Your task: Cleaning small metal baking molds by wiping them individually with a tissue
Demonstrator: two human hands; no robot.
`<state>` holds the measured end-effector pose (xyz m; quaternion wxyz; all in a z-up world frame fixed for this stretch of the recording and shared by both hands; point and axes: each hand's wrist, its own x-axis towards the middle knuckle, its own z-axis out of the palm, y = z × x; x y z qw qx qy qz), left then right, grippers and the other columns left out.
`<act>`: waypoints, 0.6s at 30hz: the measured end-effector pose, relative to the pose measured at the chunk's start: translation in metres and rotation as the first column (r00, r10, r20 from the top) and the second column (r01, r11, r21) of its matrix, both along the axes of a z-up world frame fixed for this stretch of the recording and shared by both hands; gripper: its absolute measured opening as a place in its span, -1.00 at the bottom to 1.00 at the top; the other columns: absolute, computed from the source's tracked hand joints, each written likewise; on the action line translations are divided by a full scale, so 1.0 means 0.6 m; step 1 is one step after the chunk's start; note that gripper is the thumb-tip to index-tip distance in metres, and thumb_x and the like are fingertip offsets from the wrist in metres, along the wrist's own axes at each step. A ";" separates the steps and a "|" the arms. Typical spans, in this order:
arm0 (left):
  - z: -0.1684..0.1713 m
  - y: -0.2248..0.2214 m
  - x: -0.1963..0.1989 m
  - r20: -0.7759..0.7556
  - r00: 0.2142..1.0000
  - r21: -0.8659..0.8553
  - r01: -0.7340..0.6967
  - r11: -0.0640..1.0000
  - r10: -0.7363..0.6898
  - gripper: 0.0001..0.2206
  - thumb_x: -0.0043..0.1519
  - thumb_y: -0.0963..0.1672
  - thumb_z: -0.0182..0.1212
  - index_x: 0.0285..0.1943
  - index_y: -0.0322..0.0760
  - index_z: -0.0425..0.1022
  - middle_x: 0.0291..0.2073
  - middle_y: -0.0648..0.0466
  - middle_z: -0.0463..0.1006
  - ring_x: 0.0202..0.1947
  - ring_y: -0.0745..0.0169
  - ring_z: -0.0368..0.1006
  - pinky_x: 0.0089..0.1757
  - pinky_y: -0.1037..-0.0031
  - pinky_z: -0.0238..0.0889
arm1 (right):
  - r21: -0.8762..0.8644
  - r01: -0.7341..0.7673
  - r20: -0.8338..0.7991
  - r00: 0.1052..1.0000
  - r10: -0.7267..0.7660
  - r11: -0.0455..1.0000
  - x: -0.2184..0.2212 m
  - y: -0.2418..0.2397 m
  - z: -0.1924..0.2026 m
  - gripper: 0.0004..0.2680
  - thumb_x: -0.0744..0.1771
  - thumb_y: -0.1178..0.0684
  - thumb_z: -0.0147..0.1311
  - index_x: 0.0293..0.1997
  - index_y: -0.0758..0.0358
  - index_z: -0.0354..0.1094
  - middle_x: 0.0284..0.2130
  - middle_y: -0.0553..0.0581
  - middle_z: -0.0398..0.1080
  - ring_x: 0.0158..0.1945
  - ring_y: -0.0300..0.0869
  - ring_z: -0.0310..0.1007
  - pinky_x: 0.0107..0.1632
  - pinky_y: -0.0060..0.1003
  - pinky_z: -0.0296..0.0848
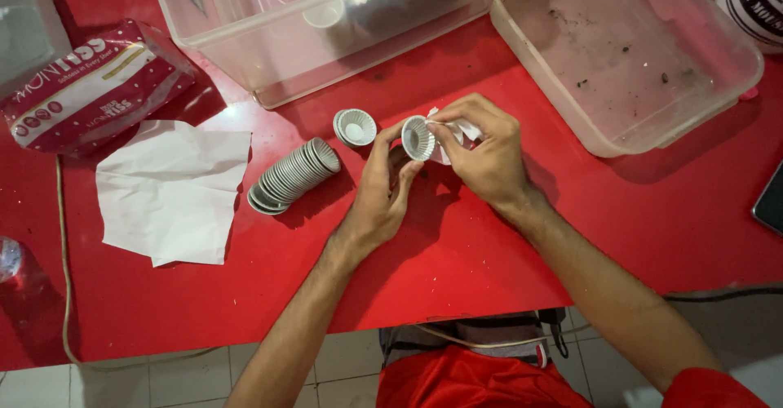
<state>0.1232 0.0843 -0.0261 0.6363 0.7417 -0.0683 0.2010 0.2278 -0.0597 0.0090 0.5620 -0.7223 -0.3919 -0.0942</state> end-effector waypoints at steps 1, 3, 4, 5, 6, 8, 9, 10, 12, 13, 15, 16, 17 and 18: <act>-0.001 0.000 0.000 -0.011 1.000 0.001 0.008 1.000 -0.008 -0.57 0.41 -0.27 -0.03 0.47 -0.47 0.06 0.31 -0.21 0.25 0.30 -0.28 0.35 0.17 0.07 0.36 | -0.009 -0.015 -0.006 1.000 0.015 1.000 0.001 -0.001 0.001 -0.92 0.31 0.29 0.31 -0.22 0.24 0.56 -0.34 0.16 0.52 -0.21 0.02 0.59 -0.15 -0.19 0.49; -0.008 0.006 0.000 0.000 1.000 -0.001 -0.013 1.000 0.013 -0.58 0.41 -0.27 -0.03 0.46 -0.47 0.06 0.30 -0.22 0.24 0.29 -0.27 0.36 0.17 0.07 0.36 | -0.013 -0.046 -0.013 0.999 0.046 0.999 -0.004 0.000 -0.002 -0.92 0.30 0.28 0.31 -0.22 0.23 0.56 -0.35 0.16 0.52 -0.22 0.03 0.59 -0.16 -0.18 0.49; -0.012 0.008 -0.001 0.005 1.000 -0.004 -0.028 1.000 0.028 -0.58 0.41 -0.28 -0.04 0.46 -0.47 0.06 0.30 -0.22 0.24 0.28 -0.27 0.36 0.16 0.08 0.35 | -0.019 -0.071 -0.025 0.997 0.070 0.997 -0.008 0.000 -0.004 -0.92 0.30 0.28 0.30 -0.23 0.22 0.56 -0.36 0.16 0.52 -0.23 0.04 0.60 -0.17 -0.17 0.49; -0.011 0.011 -0.001 0.005 1.000 -0.005 -0.029 1.000 0.029 -0.58 0.41 -0.28 -0.04 0.46 -0.47 0.06 0.30 -0.22 0.24 0.28 -0.27 0.36 0.16 0.08 0.35 | -0.019 -0.071 -0.024 0.997 0.071 0.997 -0.015 0.001 -0.001 -0.92 0.30 0.28 0.30 -0.23 0.22 0.56 -0.36 0.16 0.52 -0.23 0.04 0.60 -0.17 -0.17 0.49; -0.011 0.014 -0.001 0.017 0.999 0.000 -0.038 0.999 0.038 -0.59 0.42 -0.28 -0.05 0.46 -0.48 0.04 0.30 -0.24 0.23 0.28 -0.29 0.36 0.16 0.05 0.35 | -0.026 -0.092 -0.038 0.995 0.091 0.995 -0.021 0.002 0.003 -0.92 0.30 0.27 0.30 -0.22 0.21 0.57 -0.36 0.14 0.52 -0.24 0.00 0.59 -0.17 -0.19 0.49; -0.011 0.019 0.000 0.029 0.998 0.005 -0.049 0.999 0.049 -0.59 0.42 -0.28 -0.06 0.45 -0.50 0.03 0.30 -0.26 0.22 0.27 -0.31 0.36 0.16 0.03 0.34 | -0.032 -0.114 -0.051 0.992 0.112 0.993 -0.028 0.004 0.007 -0.93 0.31 0.25 0.30 -0.21 0.20 0.58 -0.37 0.12 0.52 -0.25 -0.03 0.59 -0.18 -0.21 0.48; -0.011 0.020 0.001 0.031 0.998 -0.004 -0.045 0.999 0.045 -0.59 0.42 -0.28 -0.06 0.46 -0.50 0.02 0.30 -0.26 0.22 0.27 -0.31 0.36 0.16 0.03 0.34 | -0.029 -0.111 -0.049 0.993 0.110 0.993 -0.028 0.005 0.008 -0.92 0.31 0.26 0.29 -0.21 0.20 0.58 -0.36 0.12 0.52 -0.24 -0.03 0.59 -0.17 -0.22 0.49; -0.012 0.021 0.001 0.032 0.999 -0.015 -0.039 0.999 0.040 -0.58 0.42 -0.29 -0.06 0.46 -0.51 0.02 0.31 -0.27 0.22 0.27 -0.31 0.37 0.16 0.02 0.35 | -0.027 -0.107 -0.048 0.993 0.105 0.994 -0.029 0.004 0.008 -0.92 0.31 0.26 0.29 -0.20 0.20 0.58 -0.35 0.12 0.52 -0.24 -0.03 0.59 -0.16 -0.23 0.50; -0.008 0.021 0.001 0.038 0.998 -0.007 -0.041 0.999 0.041 -0.59 0.42 -0.28 -0.05 0.45 -0.51 0.03 0.30 -0.26 0.23 0.27 -0.31 0.37 0.16 0.02 0.34 | -0.036 -0.076 -0.033 0.997 0.074 0.996 -0.025 0.004 -0.006 -0.94 0.32 0.25 0.29 -0.19 0.23 0.57 -0.35 0.14 0.52 -0.22 0.00 0.59 -0.14 -0.19 0.50; -0.005 0.021 0.001 0.045 0.998 0.003 -0.041 0.999 0.041 -0.59 0.42 -0.28 -0.04 0.45 -0.52 0.04 0.30 -0.26 0.24 0.26 -0.32 0.37 0.17 0.01 0.33 | -0.044 -0.044 -0.018 0.999 0.043 0.998 -0.022 0.003 -0.012 -0.95 0.33 0.23 0.29 -0.19 0.25 0.55 -0.34 0.17 0.51 -0.21 0.03 0.59 -0.13 -0.16 0.50; -0.001 0.014 -0.001 0.038 0.999 -0.006 -0.022 1.000 0.022 -0.59 0.41 -0.28 -0.03 0.45 -0.50 0.04 0.30 -0.26 0.24 0.26 -0.31 0.38 0.16 0.01 0.34 | -0.037 -0.027 -0.028 0.999 0.026 0.999 -0.014 0.002 -0.017 -0.95 0.33 0.23 0.29 -0.19 0.24 0.55 -0.34 0.15 0.52 -0.20 0.01 0.59 -0.12 -0.18 0.49; 0.001 0.010 -0.002 0.032 0.999 -0.014 -0.004 1.000 0.005 -0.59 0.41 -0.28 -0.03 0.44 -0.49 0.04 0.31 -0.25 0.24 0.27 -0.30 0.38 0.16 0.02 0.35 | -0.031 -0.012 -0.037 0.999 0.011 0.999 -0.009 0.002 -0.019 -0.95 0.33 0.23 0.30 -0.18 0.23 0.55 -0.34 0.14 0.52 -0.18 -0.01 0.59 -0.11 -0.20 0.49; -0.002 0.011 0.000 0.035 0.999 -0.015 -0.003 1.000 0.004 -0.59 0.41 -0.28 -0.03 0.44 -0.49 0.04 0.31 -0.25 0.24 0.27 -0.30 0.38 0.16 0.02 0.35 | -0.031 -0.011 -0.035 0.999 0.010 0.999 -0.012 0.001 -0.018 -0.95 0.33 0.23 0.30 -0.18 0.23 0.55 -0.34 0.14 0.52 -0.18 -0.01 0.59 -0.11 -0.20 0.49; -0.004 0.013 -0.001 0.040 0.999 -0.009 -0.008 1.000 0.009 -0.59 0.41 -0.28 -0.03 0.44 -0.49 0.05 0.31 -0.25 0.24 0.26 -0.31 0.39 0.15 0.02 0.35 | -0.044 -0.007 -0.038 0.999 0.006 0.999 -0.017 0.002 -0.017 -0.95 0.33 0.22 0.30 -0.18 0.24 0.55 -0.33 0.15 0.52 -0.18 0.01 0.59 -0.11 -0.18 0.49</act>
